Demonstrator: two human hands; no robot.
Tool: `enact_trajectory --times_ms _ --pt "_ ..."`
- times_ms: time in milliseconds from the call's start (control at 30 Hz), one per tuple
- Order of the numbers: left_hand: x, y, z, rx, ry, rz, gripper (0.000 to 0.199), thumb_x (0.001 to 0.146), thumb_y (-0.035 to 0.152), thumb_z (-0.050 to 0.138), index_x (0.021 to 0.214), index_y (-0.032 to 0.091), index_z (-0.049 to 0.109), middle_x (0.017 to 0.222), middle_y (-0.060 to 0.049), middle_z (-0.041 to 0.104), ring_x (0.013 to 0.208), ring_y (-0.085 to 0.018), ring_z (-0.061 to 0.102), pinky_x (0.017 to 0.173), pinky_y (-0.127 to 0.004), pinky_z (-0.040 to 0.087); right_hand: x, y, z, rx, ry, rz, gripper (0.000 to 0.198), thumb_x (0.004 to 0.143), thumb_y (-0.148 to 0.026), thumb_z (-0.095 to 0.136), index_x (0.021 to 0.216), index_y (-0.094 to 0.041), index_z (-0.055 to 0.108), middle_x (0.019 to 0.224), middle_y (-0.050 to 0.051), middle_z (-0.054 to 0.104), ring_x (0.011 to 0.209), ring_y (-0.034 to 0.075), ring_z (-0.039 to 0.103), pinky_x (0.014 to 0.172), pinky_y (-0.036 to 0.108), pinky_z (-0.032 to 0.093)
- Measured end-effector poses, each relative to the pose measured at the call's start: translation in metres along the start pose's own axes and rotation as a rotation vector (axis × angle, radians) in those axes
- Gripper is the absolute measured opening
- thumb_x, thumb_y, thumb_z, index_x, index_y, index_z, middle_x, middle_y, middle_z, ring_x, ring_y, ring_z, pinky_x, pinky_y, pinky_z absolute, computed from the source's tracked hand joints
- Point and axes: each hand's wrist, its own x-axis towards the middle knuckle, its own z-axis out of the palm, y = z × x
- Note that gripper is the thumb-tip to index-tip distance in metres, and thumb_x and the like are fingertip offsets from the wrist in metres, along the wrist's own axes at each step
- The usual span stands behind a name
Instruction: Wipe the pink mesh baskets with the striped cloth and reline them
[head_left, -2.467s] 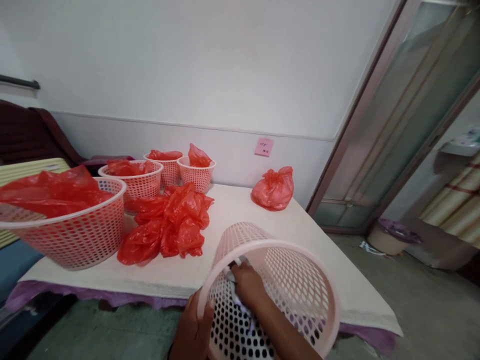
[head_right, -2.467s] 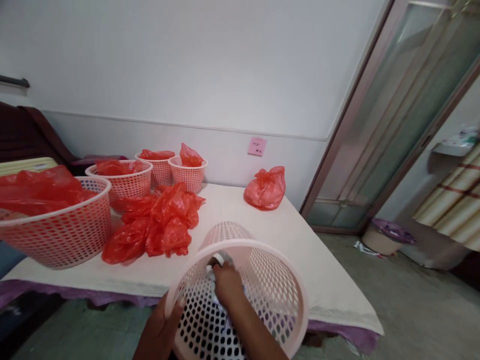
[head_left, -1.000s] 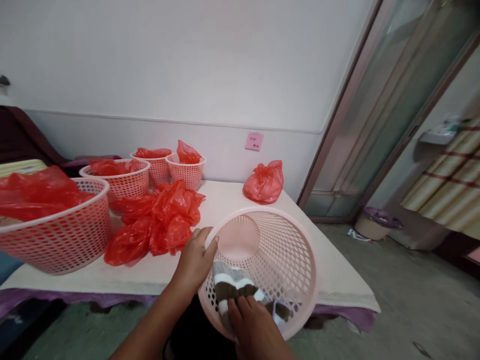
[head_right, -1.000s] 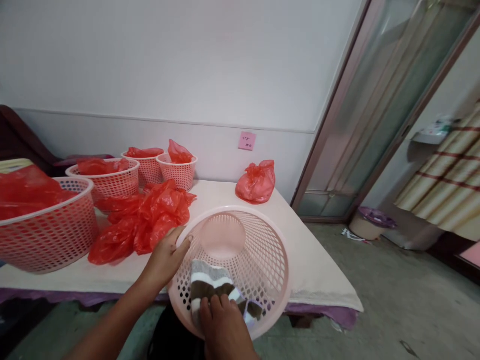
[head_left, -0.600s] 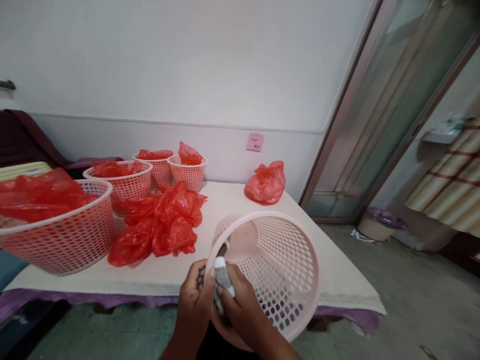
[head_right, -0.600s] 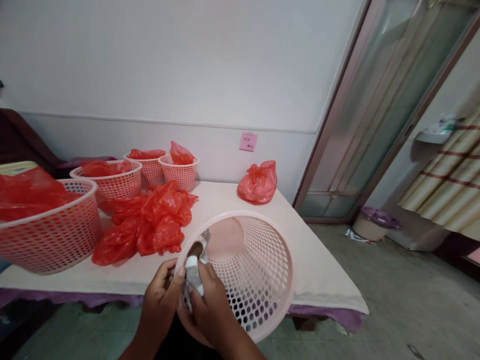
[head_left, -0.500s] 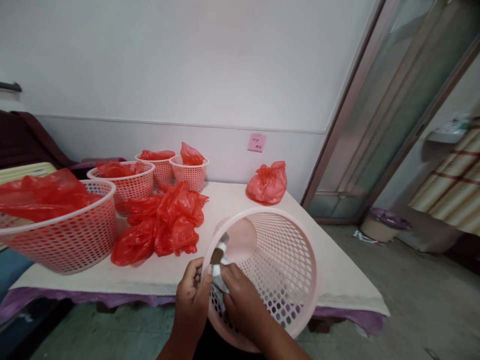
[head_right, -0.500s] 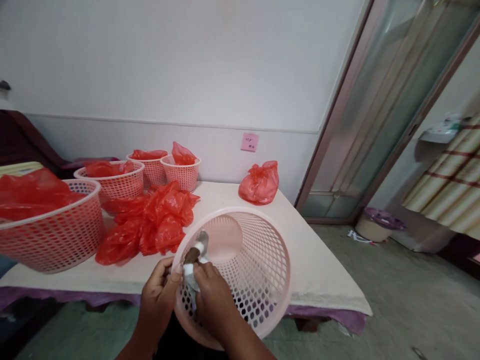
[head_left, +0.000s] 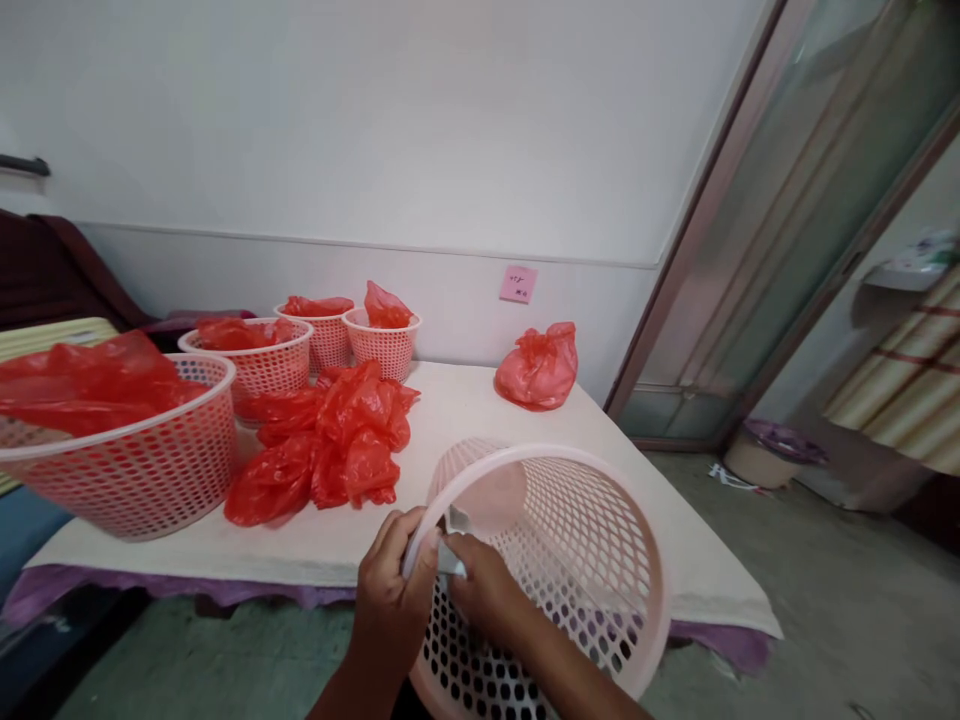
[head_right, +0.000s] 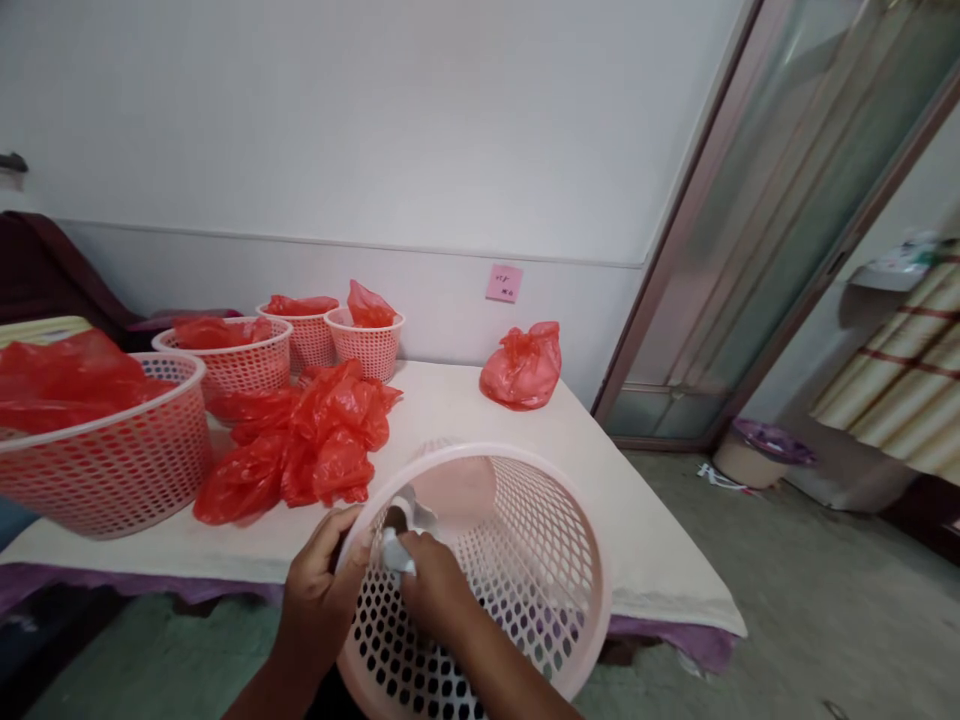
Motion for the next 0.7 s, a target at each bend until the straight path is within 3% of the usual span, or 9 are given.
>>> enact_trajectory --times_ms 67,133,200,267,367,467,567,700 --pt "0.004 -0.002 0.000 0.007 0.024 -0.001 0.022 0.090 0.034 0.052 0.103 0.020 0.063 0.090 -0.002 0.063 0.088 -0.018 0.061 0.081 -0.029 0.046 -0.003 -0.001 0.001 0.143 0.006 0.028 0.036 0.075 -0.012 0.051 0.107 -0.023 0.063 0.110 0.005 0.067 0.101 0.018 0.061 0.089 0.028 0.042" --pt "0.006 -0.003 0.000 -0.002 0.045 -0.030 0.024 0.090 0.035 0.052 0.105 0.020 0.062 0.093 -0.003 0.064 0.089 -0.018 0.062 0.082 -0.029 0.047 -0.001 0.008 0.001 0.264 0.011 0.172 0.027 0.069 -0.010 0.055 0.093 -0.017 0.067 0.105 0.013 0.068 0.099 0.026 0.062 0.091 0.037 0.042" --pt "0.005 -0.002 0.000 0.020 0.033 -0.039 0.024 0.090 0.035 0.051 0.104 0.020 0.063 0.093 -0.003 0.065 0.091 -0.019 0.062 0.083 -0.030 0.048 0.007 0.025 -0.001 0.341 0.034 0.328 0.014 0.064 -0.008 0.057 0.073 -0.014 0.066 0.093 0.018 0.070 0.094 0.032 0.063 0.090 0.046 0.041" --pt "0.002 -0.002 -0.001 0.074 -0.004 -0.017 0.024 0.090 0.034 0.050 0.103 0.020 0.064 0.091 -0.004 0.065 0.092 -0.020 0.062 0.083 -0.031 0.048 0.017 0.041 -0.005 0.443 0.080 0.393 0.007 0.062 -0.009 0.058 0.062 -0.015 0.062 0.079 0.016 0.071 0.087 0.033 0.065 0.086 0.047 0.044" --pt "-0.002 -0.003 -0.002 0.145 -0.023 0.018 0.026 0.091 0.034 0.047 0.105 0.020 0.064 0.090 -0.005 0.065 0.095 -0.022 0.062 0.084 -0.032 0.049 0.029 0.053 -0.011 0.706 0.189 0.438 0.008 0.069 -0.019 0.054 0.068 -0.017 0.062 0.073 0.011 0.072 0.077 0.028 0.068 0.075 0.039 0.051" --pt "-0.002 -0.007 -0.003 0.168 -0.024 0.007 0.028 0.092 0.035 0.045 0.109 0.020 0.062 0.094 -0.006 0.064 0.097 -0.022 0.062 0.087 -0.034 0.048 0.034 0.052 -0.015 0.986 0.373 0.466 0.027 0.082 -0.033 0.039 0.081 -0.017 0.061 0.085 0.012 0.074 0.081 0.025 0.070 0.070 0.036 0.055" --pt "-0.001 -0.008 -0.004 0.152 -0.028 -0.032 0.029 0.093 0.036 0.044 0.110 0.021 0.061 0.101 -0.007 0.065 0.101 -0.022 0.061 0.091 -0.036 0.047 0.038 0.051 -0.014 1.169 0.577 0.502 0.030 0.081 -0.041 0.038 0.085 -0.017 0.058 0.088 0.012 0.073 0.081 0.026 0.070 0.071 0.038 0.057" --pt "-0.008 0.000 -0.004 0.135 -0.095 -0.028 0.030 0.092 0.036 0.044 0.111 0.021 0.062 0.097 -0.006 0.066 0.098 -0.023 0.062 0.091 -0.036 0.048 0.049 0.051 -0.006 1.245 0.794 0.535 0.029 0.076 -0.042 0.046 0.091 -0.019 0.054 0.081 0.006 0.071 0.074 0.023 0.069 0.069 0.037 0.057"
